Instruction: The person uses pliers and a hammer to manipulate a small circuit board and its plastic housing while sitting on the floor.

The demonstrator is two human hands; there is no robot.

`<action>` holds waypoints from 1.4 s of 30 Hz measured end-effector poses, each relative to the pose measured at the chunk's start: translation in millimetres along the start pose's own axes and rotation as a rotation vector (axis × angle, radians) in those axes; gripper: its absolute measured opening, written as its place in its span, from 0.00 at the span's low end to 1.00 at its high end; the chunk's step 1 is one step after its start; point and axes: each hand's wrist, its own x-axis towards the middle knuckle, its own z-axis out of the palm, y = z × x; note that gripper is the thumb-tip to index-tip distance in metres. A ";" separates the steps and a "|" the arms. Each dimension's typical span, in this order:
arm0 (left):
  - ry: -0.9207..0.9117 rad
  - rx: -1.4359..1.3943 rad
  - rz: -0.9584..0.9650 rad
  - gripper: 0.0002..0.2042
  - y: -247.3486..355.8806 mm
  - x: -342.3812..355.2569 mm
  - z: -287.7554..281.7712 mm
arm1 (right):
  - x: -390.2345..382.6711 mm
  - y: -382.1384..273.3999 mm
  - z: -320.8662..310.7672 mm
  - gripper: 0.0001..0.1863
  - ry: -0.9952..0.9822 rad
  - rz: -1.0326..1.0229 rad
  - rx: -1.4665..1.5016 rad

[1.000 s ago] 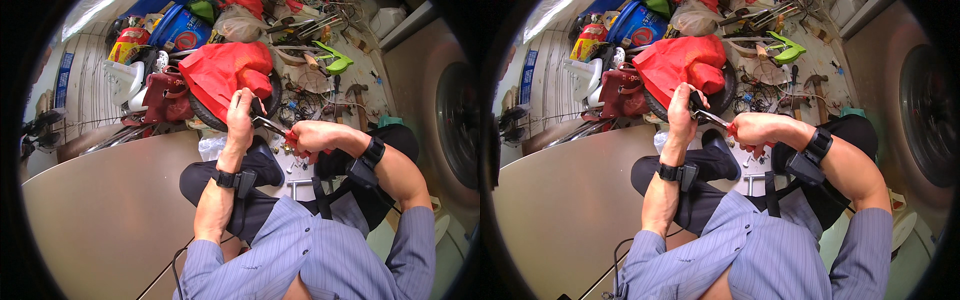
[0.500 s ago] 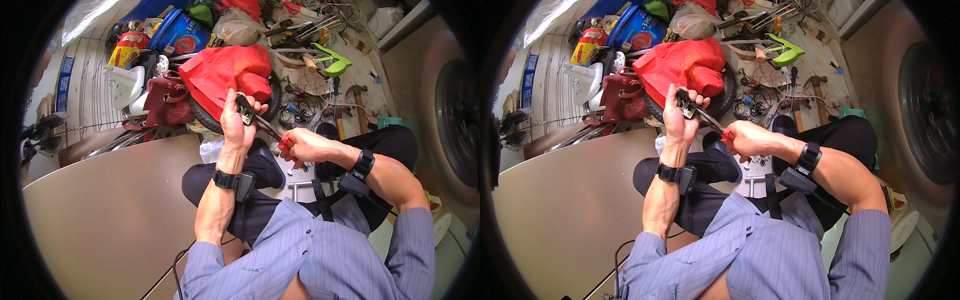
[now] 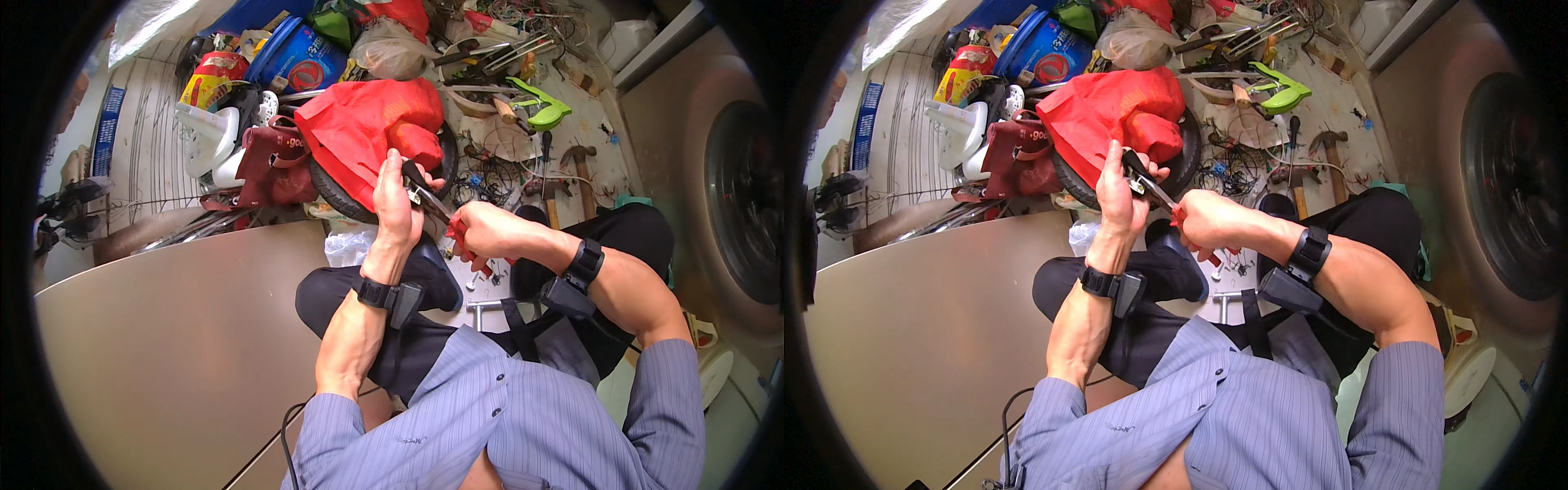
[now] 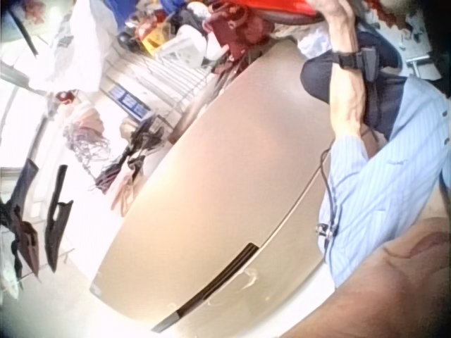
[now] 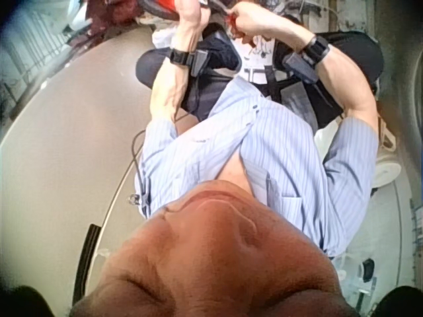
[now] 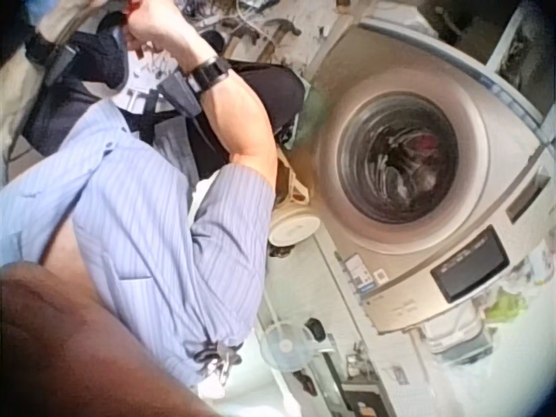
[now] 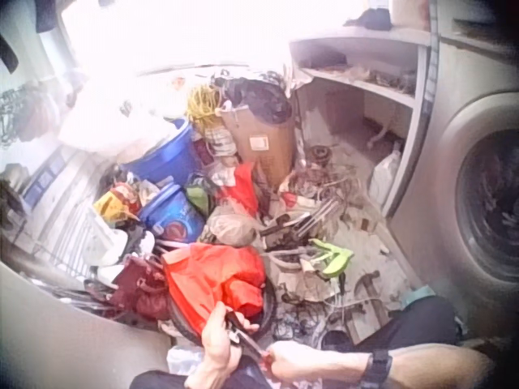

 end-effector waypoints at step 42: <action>-0.180 0.327 0.266 0.32 27.9 -0.6 -7.1 | -46.3 -15.8 25.5 0.12 -0.305 -0.088 0.720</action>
